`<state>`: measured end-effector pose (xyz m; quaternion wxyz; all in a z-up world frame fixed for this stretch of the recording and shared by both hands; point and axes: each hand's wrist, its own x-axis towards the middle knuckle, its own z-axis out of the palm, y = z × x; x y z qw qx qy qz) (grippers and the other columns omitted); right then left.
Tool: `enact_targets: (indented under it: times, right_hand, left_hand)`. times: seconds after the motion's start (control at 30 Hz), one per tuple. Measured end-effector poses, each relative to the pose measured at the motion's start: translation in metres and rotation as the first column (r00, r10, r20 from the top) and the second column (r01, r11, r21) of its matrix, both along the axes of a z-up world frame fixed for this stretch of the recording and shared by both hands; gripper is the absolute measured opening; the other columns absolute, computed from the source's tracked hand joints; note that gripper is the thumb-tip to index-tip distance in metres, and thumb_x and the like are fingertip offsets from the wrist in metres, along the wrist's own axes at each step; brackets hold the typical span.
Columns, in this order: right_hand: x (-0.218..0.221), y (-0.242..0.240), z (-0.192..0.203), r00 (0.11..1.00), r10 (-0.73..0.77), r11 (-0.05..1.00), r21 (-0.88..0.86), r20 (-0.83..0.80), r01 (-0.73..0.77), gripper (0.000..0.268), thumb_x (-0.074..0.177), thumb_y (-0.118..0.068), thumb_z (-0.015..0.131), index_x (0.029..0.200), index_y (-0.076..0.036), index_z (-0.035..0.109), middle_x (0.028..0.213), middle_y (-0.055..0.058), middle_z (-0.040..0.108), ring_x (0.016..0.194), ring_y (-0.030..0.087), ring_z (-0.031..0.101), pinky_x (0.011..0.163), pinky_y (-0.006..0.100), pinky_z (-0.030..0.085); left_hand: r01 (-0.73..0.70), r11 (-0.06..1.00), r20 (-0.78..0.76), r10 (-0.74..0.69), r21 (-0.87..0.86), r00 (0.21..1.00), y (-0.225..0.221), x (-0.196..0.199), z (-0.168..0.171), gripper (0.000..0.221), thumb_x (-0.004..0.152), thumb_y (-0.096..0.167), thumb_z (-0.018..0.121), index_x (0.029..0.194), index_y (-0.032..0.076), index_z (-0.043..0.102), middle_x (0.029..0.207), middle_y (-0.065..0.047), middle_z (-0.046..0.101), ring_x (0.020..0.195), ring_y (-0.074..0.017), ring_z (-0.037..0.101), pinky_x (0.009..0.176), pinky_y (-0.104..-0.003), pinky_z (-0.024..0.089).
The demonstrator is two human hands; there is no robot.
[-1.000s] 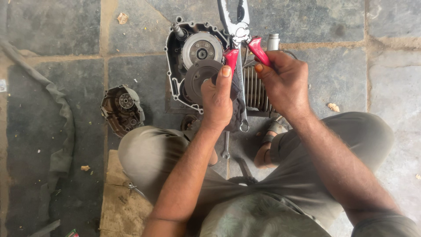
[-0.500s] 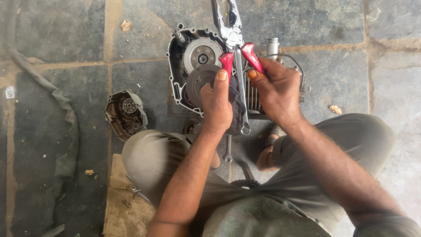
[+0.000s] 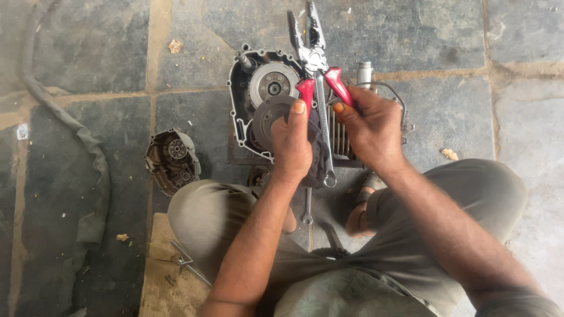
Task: The person picks up a pair of pliers and a cloth from a storage area, then sits on the floor to wipe down a pliers tool and an engine component.
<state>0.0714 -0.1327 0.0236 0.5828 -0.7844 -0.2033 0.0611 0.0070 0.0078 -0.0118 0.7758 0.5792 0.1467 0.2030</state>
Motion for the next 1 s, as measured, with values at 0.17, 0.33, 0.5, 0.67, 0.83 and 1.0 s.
enact_targets:
  times: [0.17,0.33,0.5,0.67,0.83,1.0]
  right_hand:
    - [0.018,-0.013,0.013,0.988,-0.051,0.987,-0.145,0.145,0.072,0.017,0.1,-0.006,0.071,0.116,0.001,0.072,0.088,0.008,0.073,0.07,0.011,0.065,0.057,0.028,0.052]
    - [0.01,-0.008,0.006,0.968,-0.011,0.969,-0.235,0.25,0.072,0.015,0.098,-0.006,0.073,0.111,0.002,0.072,0.086,0.013,0.073,0.069,0.016,0.067,0.059,0.032,0.052]
    - [0.027,-0.011,-0.004,0.962,0.014,0.994,-0.104,0.272,0.015,0.018,0.101,-0.006,0.072,0.117,0.002,0.071,0.098,0.014,0.075,0.083,0.022,0.072,0.069,0.039,0.056]
    - [0.004,-0.008,0.0,0.973,0.075,0.966,-0.258,0.217,-0.017,0.019,0.095,-0.01,0.073,0.109,0.002,0.073,0.086,0.021,0.072,0.073,0.033,0.069,0.065,0.043,0.052]
    - [0.023,-0.011,0.001,0.937,-0.027,0.986,-0.147,0.35,0.084,0.027,0.098,-0.011,0.073,0.122,0.002,0.071,0.109,0.022,0.075,0.094,0.031,0.077,0.08,0.039,0.059]
    - [0.015,-0.009,0.001,0.992,0.036,0.959,-0.276,-0.121,-0.069,0.027,0.092,-0.019,0.072,0.115,-0.003,0.071,0.099,0.017,0.077,0.069,0.029,0.075,0.06,0.037,0.058]
  left_hand:
    - [0.024,0.985,0.016,-0.027,0.173,1.0,-0.001,0.002,-0.004,0.052,0.109,0.049,0.05,0.074,0.011,0.057,0.065,0.009,0.045,0.063,-0.0043,0.04,0.057,-0.027,0.031]
    - [0.077,0.995,-0.121,-0.084,-0.062,0.989,-0.004,0.0,-0.011,0.05,0.105,0.048,0.052,0.073,0.01,0.058,0.068,0.009,0.045,0.063,-0.0038,0.036,0.053,-0.028,0.028]
    - [0.039,0.998,-0.135,-0.046,-0.055,0.99,-0.004,0.0,-0.014,0.055,0.108,0.049,0.055,0.069,0.01,0.049,0.066,0.008,0.041,0.061,-0.0045,0.033,0.052,-0.029,0.026]
    - [0.127,0.975,-0.142,-0.154,-0.181,0.978,-0.006,-0.005,0.008,0.045,0.098,0.048,0.051,0.078,0.01,0.064,0.067,0.007,0.056,0.059,-0.0054,0.049,0.053,-0.03,0.038]
    - [0.125,0.992,-0.074,-0.126,-0.014,0.989,-0.01,-0.007,-0.002,0.051,0.108,0.048,0.054,0.074,0.01,0.054,0.07,0.009,0.045,0.065,-0.0033,0.037,0.055,-0.027,0.029]
    - [0.09,0.993,-0.109,-0.098,-0.077,0.989,-0.004,-0.007,-0.001,0.046,0.103,0.048,0.053,0.078,0.01,0.061,0.07,0.009,0.048,0.064,-0.0032,0.038,0.055,-0.027,0.03]
